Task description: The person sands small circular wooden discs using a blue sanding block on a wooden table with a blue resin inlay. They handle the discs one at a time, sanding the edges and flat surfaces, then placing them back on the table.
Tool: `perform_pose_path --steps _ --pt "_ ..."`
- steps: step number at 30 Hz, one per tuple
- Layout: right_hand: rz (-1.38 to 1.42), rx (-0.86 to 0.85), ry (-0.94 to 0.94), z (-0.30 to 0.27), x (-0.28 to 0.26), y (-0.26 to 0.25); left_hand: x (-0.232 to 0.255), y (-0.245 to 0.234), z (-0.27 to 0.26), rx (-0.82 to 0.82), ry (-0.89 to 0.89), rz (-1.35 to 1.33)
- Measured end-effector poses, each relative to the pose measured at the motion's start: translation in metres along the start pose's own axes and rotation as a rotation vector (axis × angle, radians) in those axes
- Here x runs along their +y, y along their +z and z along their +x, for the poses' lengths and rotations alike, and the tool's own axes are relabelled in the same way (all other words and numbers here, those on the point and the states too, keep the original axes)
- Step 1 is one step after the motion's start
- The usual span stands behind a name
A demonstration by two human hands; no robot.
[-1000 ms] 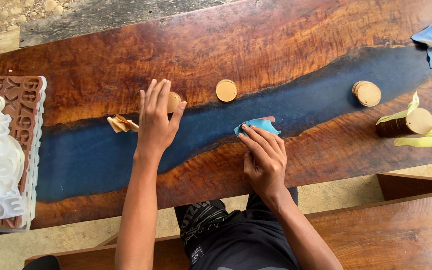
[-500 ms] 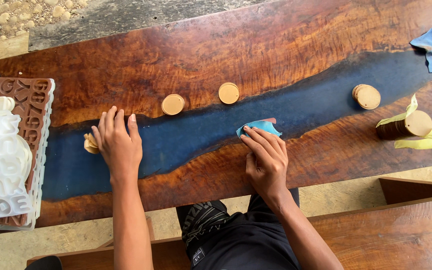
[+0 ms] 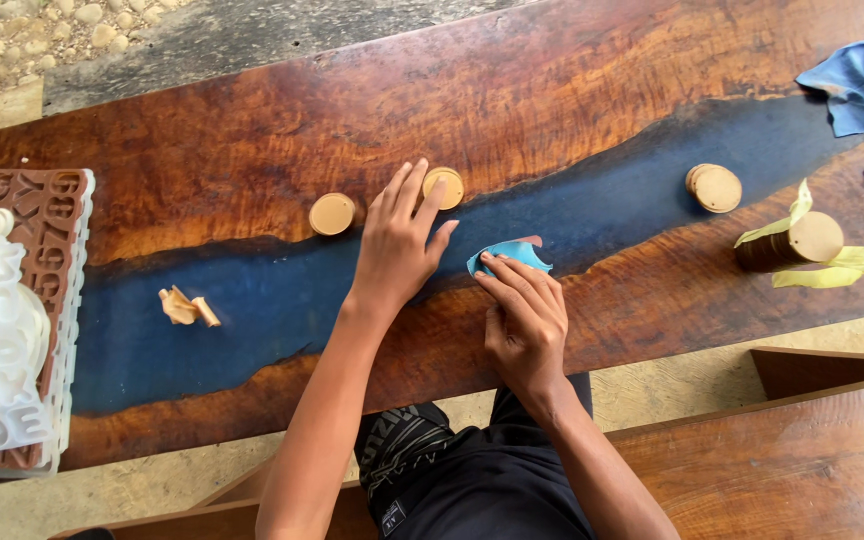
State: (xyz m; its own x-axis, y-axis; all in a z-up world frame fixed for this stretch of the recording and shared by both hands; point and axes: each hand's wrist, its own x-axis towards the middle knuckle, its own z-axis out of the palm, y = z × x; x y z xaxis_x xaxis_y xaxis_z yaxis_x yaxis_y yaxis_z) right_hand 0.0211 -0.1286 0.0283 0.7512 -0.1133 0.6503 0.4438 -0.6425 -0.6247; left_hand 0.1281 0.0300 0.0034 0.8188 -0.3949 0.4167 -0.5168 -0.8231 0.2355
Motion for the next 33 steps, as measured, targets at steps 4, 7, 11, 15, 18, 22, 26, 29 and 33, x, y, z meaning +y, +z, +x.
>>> perform_pose_path --steps 4,7,11,15,18,22,26,29,33 --pt "-0.007 0.027 0.023 0.002 0.001 -0.002 -0.014 0.033 0.014 0.010 -0.006 0.084" --pt "0.020 0.011 0.026 0.001 0.004 -0.002 -0.018 0.029 0.019 0.030 -0.059 -0.010" --pt "0.035 0.004 0.016 0.002 0.005 -0.002 -0.023 0.023 0.019 0.081 -0.162 -0.266" --pt "0.026 -0.009 0.010 0.002 0.006 -0.001 -0.024 0.016 0.022 0.140 -0.266 -0.508" --pt "0.031 -0.017 0.021 0.003 0.006 -0.001 -0.022 0.010 0.024 0.150 -0.256 -0.555" --pt "0.026 -0.021 0.022 0.002 0.006 -0.001 -0.019 0.005 0.024 0.171 -0.251 -0.568" --pt "0.027 -0.018 0.033 0.002 0.006 -0.002 -0.008 -0.005 0.021 0.242 -0.240 -0.612" --pt "0.034 0.002 0.032 0.003 0.004 -0.002 0.001 -0.011 0.015 0.275 -0.211 -0.619" --pt "0.046 0.055 0.033 0.003 0.003 0.001 0.020 -0.020 -0.004 0.218 -0.235 -0.663"
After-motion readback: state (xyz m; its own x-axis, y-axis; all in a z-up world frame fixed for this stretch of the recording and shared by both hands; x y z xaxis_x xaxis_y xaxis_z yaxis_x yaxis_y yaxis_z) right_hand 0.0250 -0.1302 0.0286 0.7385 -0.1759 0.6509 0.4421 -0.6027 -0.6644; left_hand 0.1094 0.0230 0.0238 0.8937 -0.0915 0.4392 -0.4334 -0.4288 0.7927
